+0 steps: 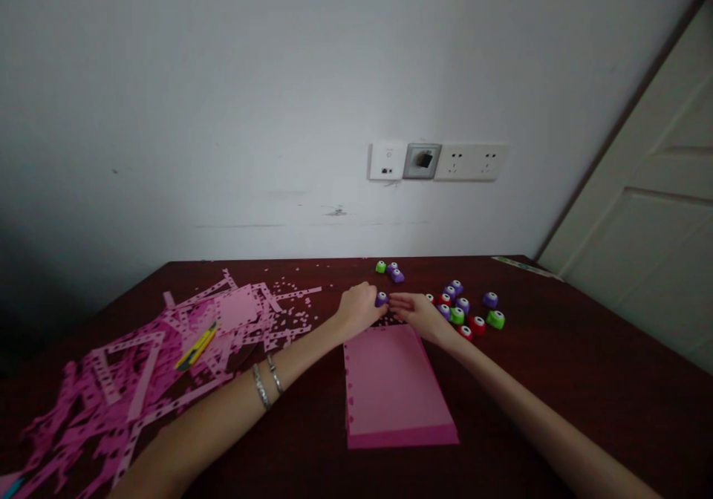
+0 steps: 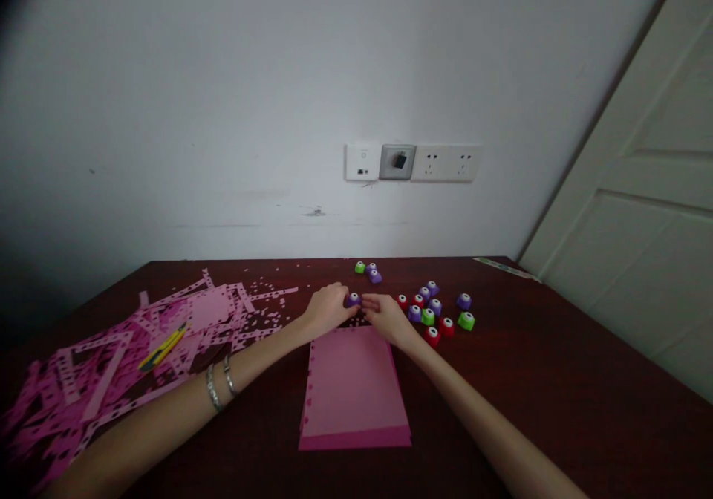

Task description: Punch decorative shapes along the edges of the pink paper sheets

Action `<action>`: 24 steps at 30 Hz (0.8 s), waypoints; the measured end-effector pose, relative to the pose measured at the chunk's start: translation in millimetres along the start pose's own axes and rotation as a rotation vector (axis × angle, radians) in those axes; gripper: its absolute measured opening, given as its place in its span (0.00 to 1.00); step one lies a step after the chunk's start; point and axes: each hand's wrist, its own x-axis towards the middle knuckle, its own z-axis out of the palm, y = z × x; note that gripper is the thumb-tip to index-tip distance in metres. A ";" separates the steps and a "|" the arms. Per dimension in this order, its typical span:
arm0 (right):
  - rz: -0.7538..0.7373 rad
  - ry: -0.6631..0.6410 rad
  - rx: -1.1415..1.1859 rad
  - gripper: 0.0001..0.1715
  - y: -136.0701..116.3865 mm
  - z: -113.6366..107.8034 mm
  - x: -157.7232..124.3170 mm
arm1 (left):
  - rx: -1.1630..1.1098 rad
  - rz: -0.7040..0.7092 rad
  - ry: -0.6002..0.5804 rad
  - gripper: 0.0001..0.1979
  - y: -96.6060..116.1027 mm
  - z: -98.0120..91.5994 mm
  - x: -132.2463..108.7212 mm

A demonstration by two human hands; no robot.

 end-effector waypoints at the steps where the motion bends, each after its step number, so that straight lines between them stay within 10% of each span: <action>1: 0.014 0.002 0.014 0.24 0.6 0.1 -1.3 | 0.011 0.008 -0.008 0.15 2.4 -0.5 -3.1; 24: 0.083 -0.027 -0.358 0.23 -8.5 -12.9 -10.2 | -0.496 0.191 -0.213 0.07 -19.4 6.7 -2.7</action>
